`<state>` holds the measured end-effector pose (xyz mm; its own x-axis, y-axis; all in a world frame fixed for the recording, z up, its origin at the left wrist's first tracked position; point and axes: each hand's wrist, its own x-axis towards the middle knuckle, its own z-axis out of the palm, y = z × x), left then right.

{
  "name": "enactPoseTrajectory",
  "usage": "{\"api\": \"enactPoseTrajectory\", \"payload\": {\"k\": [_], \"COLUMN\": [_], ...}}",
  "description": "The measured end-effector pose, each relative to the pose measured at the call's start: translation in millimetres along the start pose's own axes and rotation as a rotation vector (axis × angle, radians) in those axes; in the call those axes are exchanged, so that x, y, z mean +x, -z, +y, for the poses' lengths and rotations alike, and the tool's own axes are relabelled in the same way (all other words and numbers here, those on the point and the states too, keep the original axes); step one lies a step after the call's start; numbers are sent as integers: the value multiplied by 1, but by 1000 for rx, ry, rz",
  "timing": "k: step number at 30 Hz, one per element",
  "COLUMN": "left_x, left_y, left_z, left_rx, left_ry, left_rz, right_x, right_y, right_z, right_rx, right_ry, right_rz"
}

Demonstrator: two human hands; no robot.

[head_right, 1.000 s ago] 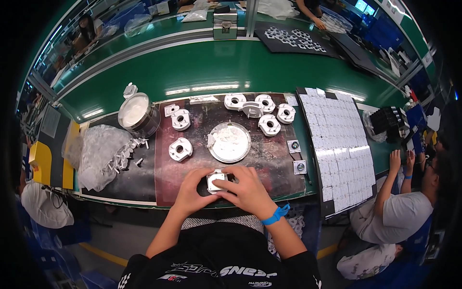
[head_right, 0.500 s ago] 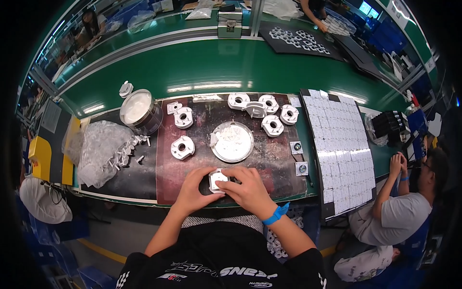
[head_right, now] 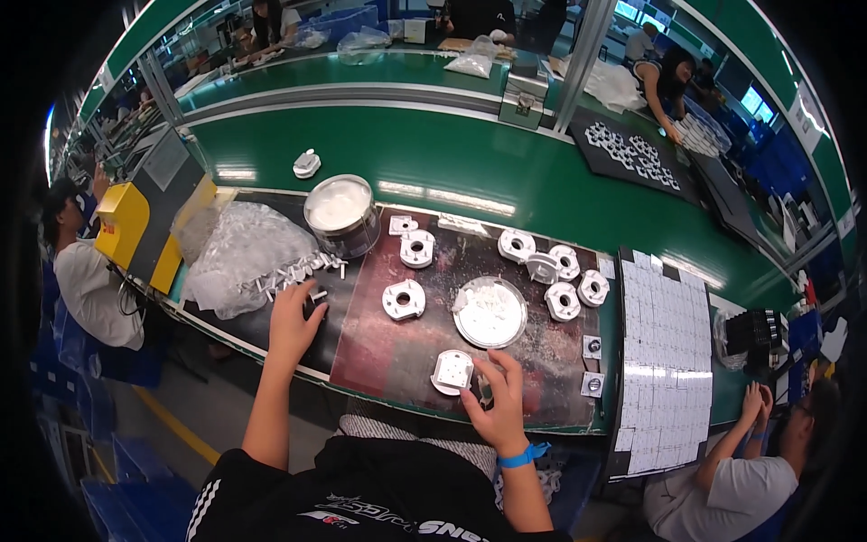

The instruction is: Assembling LED components by applying thermal paste to housings and precisely placing LED chips onto them using tweezers.

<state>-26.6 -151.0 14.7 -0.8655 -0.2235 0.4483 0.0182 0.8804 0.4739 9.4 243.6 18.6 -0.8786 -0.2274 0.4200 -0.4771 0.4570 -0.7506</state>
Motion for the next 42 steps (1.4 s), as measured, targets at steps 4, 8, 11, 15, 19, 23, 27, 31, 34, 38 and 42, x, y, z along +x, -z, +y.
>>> {"api": "enactPoseTrajectory", "payload": {"k": [4,8,11,15,19,23,27,31,34,38,42], "left_x": [1,-13,-30,-37,-41,-47,-49,-55,-61,-72,-71], "left_y": [1,13,28,37,28,16,7,-16,-42,-54,-56], "left_z": [-17,38,96,141,146,153,153,141,141,145,140], "left_rx": [-72,-341,-617,-836,-839,-883,-868,-700,-681,-619,-639], "left_ry": [-18,32,-84,-116,-62,-84,-86,-81,-344,-413,-374], "left_rz": [-47,-200,-408,-621,-642,-659,-603,-509,-319,-404,-418], "right_x": [-3,-4,4,31,39,41,47,71,99,117,124], "right_y": [-1,1,4,20,28,30,32,25,17,3,-8], "right_z": [-4,-24,-53,-77,-79,-77,-74,-31,-3,16,28], "right_rx": [-1,-38,15,-253,-329,-316,-279,-203,-152,-184,-276], "right_ry": [29,-29,121,497,515,540,549,355,159,115,168], "right_rz": [-29,50,22,-217,-277,-270,-305,-117,-52,-38,-71]}}
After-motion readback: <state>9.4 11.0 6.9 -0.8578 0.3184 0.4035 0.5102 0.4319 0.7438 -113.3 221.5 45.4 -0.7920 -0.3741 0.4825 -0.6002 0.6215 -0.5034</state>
